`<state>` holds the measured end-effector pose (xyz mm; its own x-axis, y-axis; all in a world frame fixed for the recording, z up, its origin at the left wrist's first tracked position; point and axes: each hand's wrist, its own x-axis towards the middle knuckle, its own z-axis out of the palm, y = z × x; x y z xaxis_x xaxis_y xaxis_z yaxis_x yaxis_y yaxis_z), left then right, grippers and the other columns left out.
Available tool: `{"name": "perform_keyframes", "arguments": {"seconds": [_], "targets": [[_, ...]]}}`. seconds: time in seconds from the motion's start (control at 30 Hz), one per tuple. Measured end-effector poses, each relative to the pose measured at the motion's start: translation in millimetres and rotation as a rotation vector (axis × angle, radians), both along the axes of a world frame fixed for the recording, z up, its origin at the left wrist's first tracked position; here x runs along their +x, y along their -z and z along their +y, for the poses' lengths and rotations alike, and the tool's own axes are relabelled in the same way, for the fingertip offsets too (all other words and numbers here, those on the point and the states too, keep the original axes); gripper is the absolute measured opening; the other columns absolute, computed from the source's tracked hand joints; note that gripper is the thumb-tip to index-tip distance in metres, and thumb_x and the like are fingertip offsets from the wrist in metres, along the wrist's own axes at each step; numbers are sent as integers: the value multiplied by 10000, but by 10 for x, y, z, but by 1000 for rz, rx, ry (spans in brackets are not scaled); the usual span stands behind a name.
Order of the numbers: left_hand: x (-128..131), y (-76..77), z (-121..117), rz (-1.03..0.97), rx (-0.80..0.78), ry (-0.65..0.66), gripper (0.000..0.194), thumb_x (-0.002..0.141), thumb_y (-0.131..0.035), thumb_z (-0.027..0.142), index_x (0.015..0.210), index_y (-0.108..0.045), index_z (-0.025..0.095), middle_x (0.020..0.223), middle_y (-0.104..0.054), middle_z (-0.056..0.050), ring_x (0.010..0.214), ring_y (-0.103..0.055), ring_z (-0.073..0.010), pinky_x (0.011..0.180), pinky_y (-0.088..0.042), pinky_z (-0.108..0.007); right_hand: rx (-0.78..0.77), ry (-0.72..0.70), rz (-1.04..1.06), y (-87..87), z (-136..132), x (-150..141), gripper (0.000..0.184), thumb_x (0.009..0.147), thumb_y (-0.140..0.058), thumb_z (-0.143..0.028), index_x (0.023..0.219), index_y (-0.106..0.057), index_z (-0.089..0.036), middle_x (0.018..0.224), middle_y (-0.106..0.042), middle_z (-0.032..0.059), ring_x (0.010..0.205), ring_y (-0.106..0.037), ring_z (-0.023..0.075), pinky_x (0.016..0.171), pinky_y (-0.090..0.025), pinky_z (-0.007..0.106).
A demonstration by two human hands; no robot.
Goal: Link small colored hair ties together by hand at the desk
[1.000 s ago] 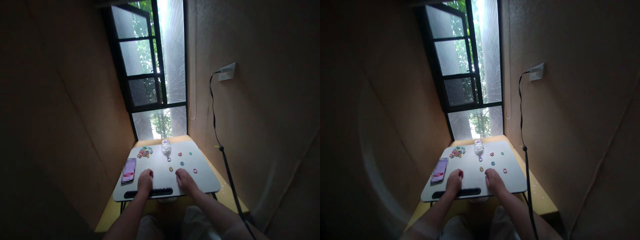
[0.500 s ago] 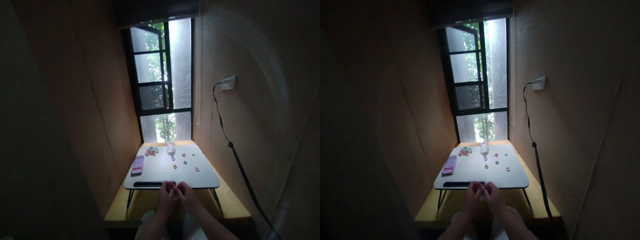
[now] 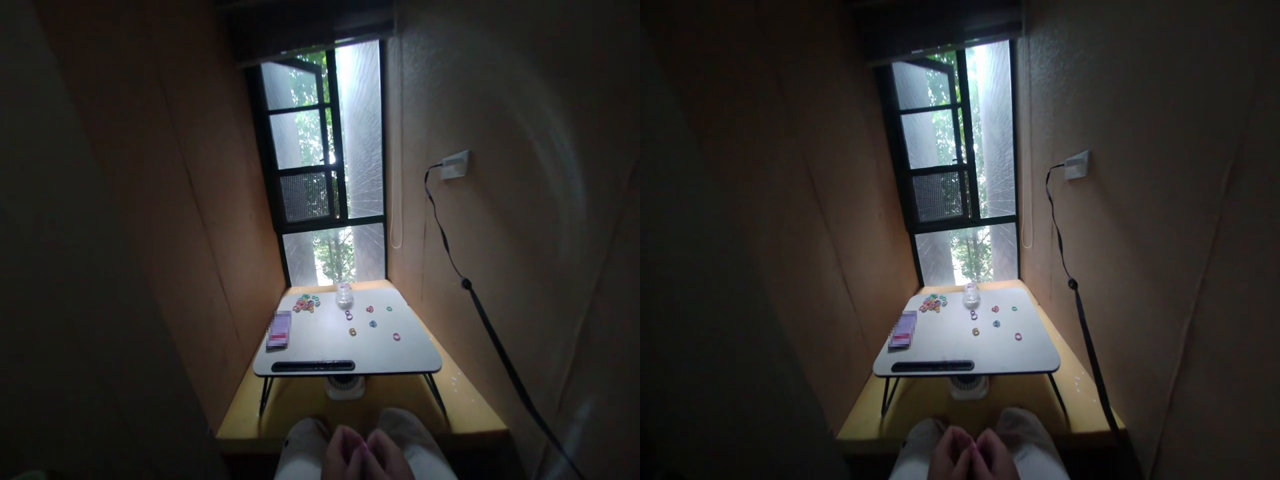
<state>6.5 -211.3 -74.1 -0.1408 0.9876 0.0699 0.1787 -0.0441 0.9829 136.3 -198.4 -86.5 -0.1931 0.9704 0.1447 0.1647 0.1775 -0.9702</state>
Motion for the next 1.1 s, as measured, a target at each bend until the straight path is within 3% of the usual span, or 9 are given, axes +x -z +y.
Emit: {"name": "perform_keyframes", "arguments": {"seconds": [0.2,0.27,0.33,0.43,0.57,0.83,1.1], "targets": [[-54,-780,756,42,203,-62,80,742,-539,264,796,-559,209,761,-621,-22,745,-600,-178,700,-487,-279,201,-18,-41,-826,842,-117,225,844,-524,-401,718,-507,-214,676,-550,-10,639,-511,153,591,-403,260],[-104,-935,1064,89,215,-85,68,753,-528,248,796,-554,203,760,-626,-21,739,-613,-174,691,-495,-278,263,11,-80,-990,1176,-171,200,834,-524,-360,703,-495,-211,654,-541,-19,622,-508,146,586,-400,256],[-155,-1009,1323,104,238,-75,72,770,-515,222,824,-555,196,794,-642,-22,758,-632,-167,709,-507,-280,300,33,-107,-1047,1466,-216,167,814,-539,-330,711,-496,-207,656,-557,-22,631,-529,142,603,-409,252],[-210,-1000,1572,215,197,-5,76,783,-517,178,837,-571,184,844,-662,-27,795,-646,-156,747,-514,-282,208,53,-198,-987,1761,-236,136,817,-509,-290,713,-498,-204,569,-542,-44,541,-522,126,551,-393,236],[-232,-897,1698,285,130,21,72,776,-545,139,829,-586,167,828,-670,-35,791,-653,-154,730,-513,-271,191,135,-245,-848,1893,-203,106,742,-537,-189,643,-498,-197,581,-551,-31,578,-522,131,561,-378,234],[-175,-869,1702,524,47,72,109,773,-600,162,877,-628,173,826,-678,-27,785,-617,-166,744,-465,-280,151,234,-307,-801,1810,-212,107,747,-536,-183,649,-497,-200,622,-564,-6,616,-535,154,569,-362,249],[-139,-884,1637,674,-51,74,104,822,-550,199,898,-612,164,894,-676,-61,833,-606,-190,749,-437,-289,149,194,-373,-755,1707,-178,75,790,-528,-178,719,-515,-196,658,-564,-14,646,-527,142,597,-347,238]]}}
